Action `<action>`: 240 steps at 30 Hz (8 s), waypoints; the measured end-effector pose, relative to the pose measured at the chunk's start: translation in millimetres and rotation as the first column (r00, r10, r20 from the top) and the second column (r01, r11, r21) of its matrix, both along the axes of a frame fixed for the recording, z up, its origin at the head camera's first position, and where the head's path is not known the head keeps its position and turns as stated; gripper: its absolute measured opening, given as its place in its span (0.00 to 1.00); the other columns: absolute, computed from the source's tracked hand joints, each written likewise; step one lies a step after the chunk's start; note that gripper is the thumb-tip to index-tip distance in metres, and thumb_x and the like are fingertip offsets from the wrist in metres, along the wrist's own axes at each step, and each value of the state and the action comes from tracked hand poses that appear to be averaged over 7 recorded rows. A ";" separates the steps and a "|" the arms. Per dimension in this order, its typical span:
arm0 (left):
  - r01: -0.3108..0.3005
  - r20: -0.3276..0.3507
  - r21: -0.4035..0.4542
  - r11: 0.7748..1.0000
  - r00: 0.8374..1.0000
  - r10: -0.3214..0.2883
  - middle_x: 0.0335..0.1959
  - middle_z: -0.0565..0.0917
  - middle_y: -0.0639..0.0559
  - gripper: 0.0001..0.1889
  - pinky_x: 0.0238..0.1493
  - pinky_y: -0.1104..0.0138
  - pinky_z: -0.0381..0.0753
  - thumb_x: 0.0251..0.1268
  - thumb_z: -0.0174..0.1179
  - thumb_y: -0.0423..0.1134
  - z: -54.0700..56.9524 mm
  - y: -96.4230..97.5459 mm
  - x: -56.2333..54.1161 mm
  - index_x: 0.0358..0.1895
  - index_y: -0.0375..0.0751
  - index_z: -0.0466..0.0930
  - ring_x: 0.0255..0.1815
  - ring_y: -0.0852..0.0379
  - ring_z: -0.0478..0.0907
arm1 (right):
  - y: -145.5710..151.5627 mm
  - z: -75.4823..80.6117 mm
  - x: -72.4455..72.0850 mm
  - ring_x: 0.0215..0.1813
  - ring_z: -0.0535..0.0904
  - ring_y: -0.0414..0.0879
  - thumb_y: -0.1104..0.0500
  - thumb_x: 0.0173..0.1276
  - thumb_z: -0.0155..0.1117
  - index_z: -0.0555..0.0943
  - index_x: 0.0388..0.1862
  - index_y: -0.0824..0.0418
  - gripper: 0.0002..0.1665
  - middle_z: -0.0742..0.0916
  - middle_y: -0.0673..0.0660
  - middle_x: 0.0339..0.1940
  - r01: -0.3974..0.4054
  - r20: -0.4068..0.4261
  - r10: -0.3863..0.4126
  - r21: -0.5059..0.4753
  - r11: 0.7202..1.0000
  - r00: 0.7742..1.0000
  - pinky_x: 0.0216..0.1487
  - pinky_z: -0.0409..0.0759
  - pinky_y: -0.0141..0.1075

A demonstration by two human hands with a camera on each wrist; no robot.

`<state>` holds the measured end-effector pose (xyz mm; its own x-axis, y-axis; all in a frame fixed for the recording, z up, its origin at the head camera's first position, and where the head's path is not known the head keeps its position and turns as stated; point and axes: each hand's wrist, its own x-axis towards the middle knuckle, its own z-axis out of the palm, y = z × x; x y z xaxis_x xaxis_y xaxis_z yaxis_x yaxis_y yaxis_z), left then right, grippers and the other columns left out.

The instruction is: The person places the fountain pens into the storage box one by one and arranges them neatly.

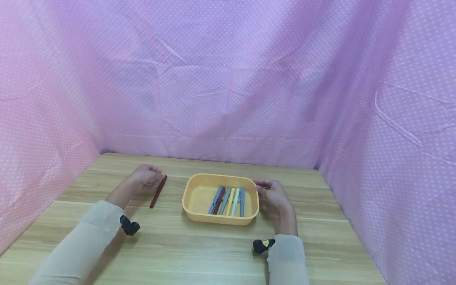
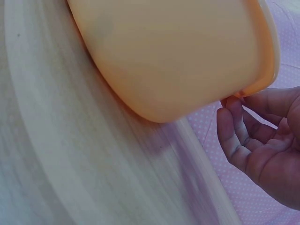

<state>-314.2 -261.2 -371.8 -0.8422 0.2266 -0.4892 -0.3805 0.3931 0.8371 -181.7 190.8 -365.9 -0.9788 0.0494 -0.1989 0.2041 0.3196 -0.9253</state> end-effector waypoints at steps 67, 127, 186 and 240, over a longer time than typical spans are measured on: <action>-0.082 -0.117 -0.196 0.977 0.991 0.060 0.48 0.82 0.34 0.19 0.30 0.68 0.83 0.60 0.67 0.28 -22.0 5.4 -1.3 0.55 0.28 0.80 0.33 0.53 0.80 | -4.2 -0.2 -5.6 0.55 0.84 0.50 0.63 0.79 0.58 0.77 0.66 0.69 0.21 0.84 0.66 0.60 0.026 0.046 -0.028 0.041 0.999 0.999 0.55 0.86 0.37; 0.059 -0.053 0.371 0.927 0.998 -0.042 0.51 0.83 0.35 0.23 0.60 0.54 0.84 0.76 0.53 0.27 4.5 26.4 -15.4 0.69 0.19 0.65 0.56 0.40 0.83 | -6.8 -7.1 -10.7 0.50 0.85 0.45 0.64 0.77 0.59 0.78 0.66 0.70 0.21 0.86 0.65 0.57 0.041 0.042 -0.042 0.016 0.999 0.998 0.51 0.86 0.34; 0.378 -0.089 0.198 0.904 0.926 -0.368 0.42 0.86 0.36 0.21 0.37 0.56 0.92 0.63 0.63 0.23 14.4 140.1 11.8 0.60 0.28 0.75 0.38 0.44 0.88 | -7.7 -2.1 -13.6 0.48 0.84 0.43 0.62 0.78 0.60 0.78 0.64 0.71 0.21 0.86 0.65 0.57 0.038 0.027 -0.038 0.015 0.999 0.999 0.49 0.85 0.31; 0.195 0.012 -0.030 0.980 0.981 -0.195 0.37 0.84 0.46 0.13 0.29 0.67 0.86 0.59 0.60 0.17 -8.1 160.5 36.5 0.46 0.29 0.85 0.33 0.54 0.81 | -10.1 -3.5 -11.5 0.52 0.84 0.44 0.63 0.78 0.59 0.76 0.66 0.75 0.22 0.84 0.69 0.60 0.036 0.026 -0.036 0.000 0.999 0.999 0.52 0.85 0.31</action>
